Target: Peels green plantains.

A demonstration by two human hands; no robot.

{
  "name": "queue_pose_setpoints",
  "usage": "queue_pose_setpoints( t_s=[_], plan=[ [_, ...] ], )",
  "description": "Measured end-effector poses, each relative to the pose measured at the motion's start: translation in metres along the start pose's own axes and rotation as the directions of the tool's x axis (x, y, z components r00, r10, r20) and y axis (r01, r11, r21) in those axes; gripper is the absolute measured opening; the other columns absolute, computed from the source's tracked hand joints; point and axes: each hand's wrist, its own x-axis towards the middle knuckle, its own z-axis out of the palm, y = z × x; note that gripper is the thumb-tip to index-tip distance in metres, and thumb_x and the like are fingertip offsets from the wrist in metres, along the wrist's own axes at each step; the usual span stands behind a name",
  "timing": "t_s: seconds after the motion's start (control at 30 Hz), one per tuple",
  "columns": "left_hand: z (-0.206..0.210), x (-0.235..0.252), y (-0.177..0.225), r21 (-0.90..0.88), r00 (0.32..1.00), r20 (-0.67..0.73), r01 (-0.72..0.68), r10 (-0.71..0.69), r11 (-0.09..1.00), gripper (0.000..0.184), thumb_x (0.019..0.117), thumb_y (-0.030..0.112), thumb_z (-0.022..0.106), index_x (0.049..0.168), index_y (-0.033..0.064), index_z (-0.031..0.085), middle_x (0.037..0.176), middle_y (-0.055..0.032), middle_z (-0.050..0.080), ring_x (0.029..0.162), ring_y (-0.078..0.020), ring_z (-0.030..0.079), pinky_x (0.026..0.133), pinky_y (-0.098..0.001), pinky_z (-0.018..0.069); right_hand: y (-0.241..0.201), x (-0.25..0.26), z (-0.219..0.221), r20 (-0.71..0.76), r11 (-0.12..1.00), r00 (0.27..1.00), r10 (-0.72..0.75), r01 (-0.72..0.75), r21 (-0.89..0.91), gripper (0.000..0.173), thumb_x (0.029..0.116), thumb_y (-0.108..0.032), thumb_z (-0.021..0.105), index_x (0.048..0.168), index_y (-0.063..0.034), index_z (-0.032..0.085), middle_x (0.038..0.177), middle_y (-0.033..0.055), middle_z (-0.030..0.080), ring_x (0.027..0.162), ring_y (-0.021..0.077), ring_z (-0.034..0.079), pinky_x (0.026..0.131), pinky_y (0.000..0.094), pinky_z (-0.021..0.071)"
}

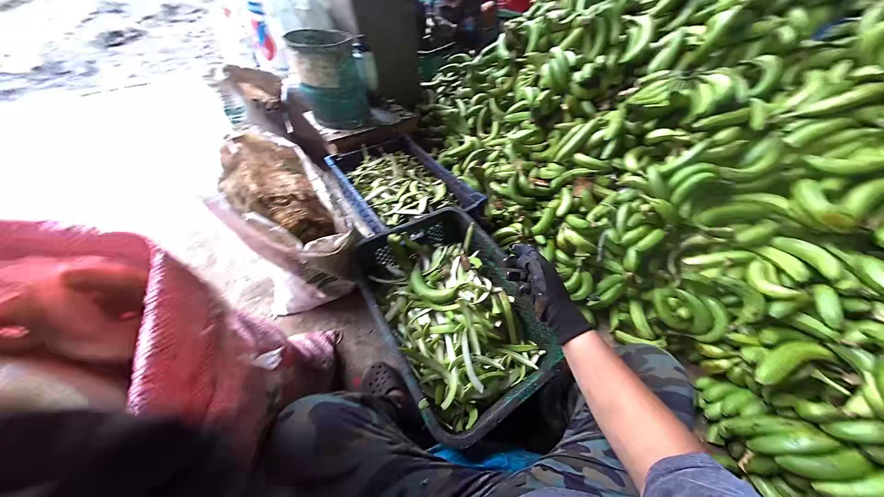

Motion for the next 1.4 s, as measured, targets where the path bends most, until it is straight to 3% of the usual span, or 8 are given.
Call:
queue_pose_setpoints(
  t_s=[0.07, 0.1, 0.27, 0.5, 0.73, 0.93, 1.2, 1.4],
  plan=[
    [0.025, 0.006, -0.071, -0.52, 0.963, 0.144, -0.122, 0.227, 0.845, 0.023, 0.102, 0.02, 0.055, 0.118, 0.0082, 0.065, 0.103, -0.0015, 0.071, 0.093, -0.011, 0.068, 0.081, -0.0294, 0.0567, 0.014, 0.017, 0.023, 0.085, 0.954, 0.996, 0.004, 0.021, -0.298, 0.04, 0.1091, -0.025, 0.042, 0.146, -0.0129, 0.052, 0.118, 0.0125, 0.068, 0.093, 0.0227, 0.067, 0.078, 0.0428, 0.0558],
    [0.059, 0.011, -0.073, -0.624, 0.987, 0.127, 0.006, 0.094, 0.782, 0.026, 0.0985, 0.02, 0.062, 0.124, 0.0151, 0.064, 0.104, -0.0013, 0.072, 0.094, -0.0144, 0.07, 0.084, -0.0349, 0.0602, 0.02, 0.024, 0.038, 0.139, 0.883, 0.99, 0.003, 0.062, -0.466, 0.039, 0.1083, -0.025, 0.044, 0.144, -0.0118, 0.054, 0.117, 0.0154, 0.069, 0.095, 0.027, 0.068, 0.081, 0.0479, 0.0561],
    [0.139, 0.019, -0.135, -0.436, 0.697, 0.271, 0.704, -0.664, 0.561, 0.026, 0.1088, 0.025, 0.046, 0.127, 0.0071, 0.049, 0.079, -0.0009, 0.056, 0.057, -0.0066, 0.052, 0.051, -0.0221, 0.0474, 0.04, 0.038, 0.113, 0.472, 0.399, 0.874, 0.119, 0.393, -0.828, 0.048, 0.1013, -0.025, 0.048, 0.149, -0.0177, 0.053, 0.14, 0.0159, 0.06, 0.128, 0.0364, 0.057, 0.104, 0.0594, 0.0463],
    [0.135, 0.026, -0.138, -0.329, 0.667, 0.213, 0.737, -0.714, 0.59, 0.034, 0.1101, 0.027, 0.044, 0.133, 0.0021, 0.045, 0.096, -0.0072, 0.06, 0.072, -0.0107, 0.059, 0.064, -0.0263, 0.0524, 0.019, 0.025, 0.166, 0.412, 0.17, 0.833, 0.37, 0.375, -0.911, 0.073, 0.0936, -0.02, 0.067, 0.158, -0.0104, 0.034, 0.152, 0.0222, 0.047, 0.137, 0.0451, 0.046, 0.103, 0.065, 0.0434],
    [0.136, 0.02, -0.163, -0.347, 0.765, 0.302, 0.643, -0.568, 0.682, 0.044, 0.1105, 0.03, 0.039, 0.153, 0.0159, 0.039, 0.1, -0.0037, 0.064, 0.07, -0.0091, 0.059, 0.064, -0.025, 0.0529, 0.041, 0.051, 0.141, 0.445, 0.409, 0.836, 0.321, 0.301, -0.861, 0.066, 0.0942, -0.037, 0.068, 0.15, -0.0088, 0.048, 0.141, 0.0226, 0.057, 0.132, 0.0406, 0.052, 0.109, 0.0611, 0.0409],
    [0.134, 0.017, -0.16, -0.431, 0.767, 0.183, 0.625, -0.615, 0.651, 0.04, 0.1111, 0.036, 0.037, 0.133, 0.006, 0.051, 0.086, -0.002, 0.061, 0.068, -0.0108, 0.058, 0.067, -0.0291, 0.0541, -0.014, 0.019, 0.062, 0.531, 0.984, 0.84, 0.112, -0.02, -0.176, 0.07, 0.0884, -0.021, 0.063, 0.153, -0.0103, 0.037, 0.124, 0.012, 0.062, 0.093, 0.0193, 0.065, 0.071, 0.0356, 0.0569],
    [0.171, -0.019, -0.152, -0.129, 0.783, 0.404, 0.561, -0.474, 0.818, 0.053, 0.1084, 0.049, 0.032, 0.143, 0.0139, 0.052, 0.096, -0.004, 0.064, 0.078, -0.0148, 0.062, 0.07, -0.0329, 0.0545, -0.061, -0.014, 0.009, 0.156, 0.993, 0.983, -0.094, 0.082, 0.083, 0.052, 0.0936, -0.03, 0.06, 0.14, -0.014, 0.045, 0.103, 0.0057, 0.065, 0.08, 0.016, 0.066, 0.067, 0.0352, 0.0587],
    [0.202, -0.023, -0.103, -0.446, 0.89, 0.363, 0.425, -0.275, 0.788, 0.045, 0.1092, 0.038, 0.036, 0.127, 0.0016, 0.056, 0.083, -0.0011, 0.06, 0.07, -0.0112, 0.06, 0.068, -0.0305, 0.0577, -0.071, -0.039, -0.005, 0.045, 0.967, 0.969, -0.242, 0.238, 0.093, 0.064, 0.0924, -0.035, 0.062, 0.149, -0.0199, 0.038, 0.109, 0.0061, 0.064, 0.082, 0.0164, 0.066, 0.066, 0.0355, 0.0594]
  ],
)
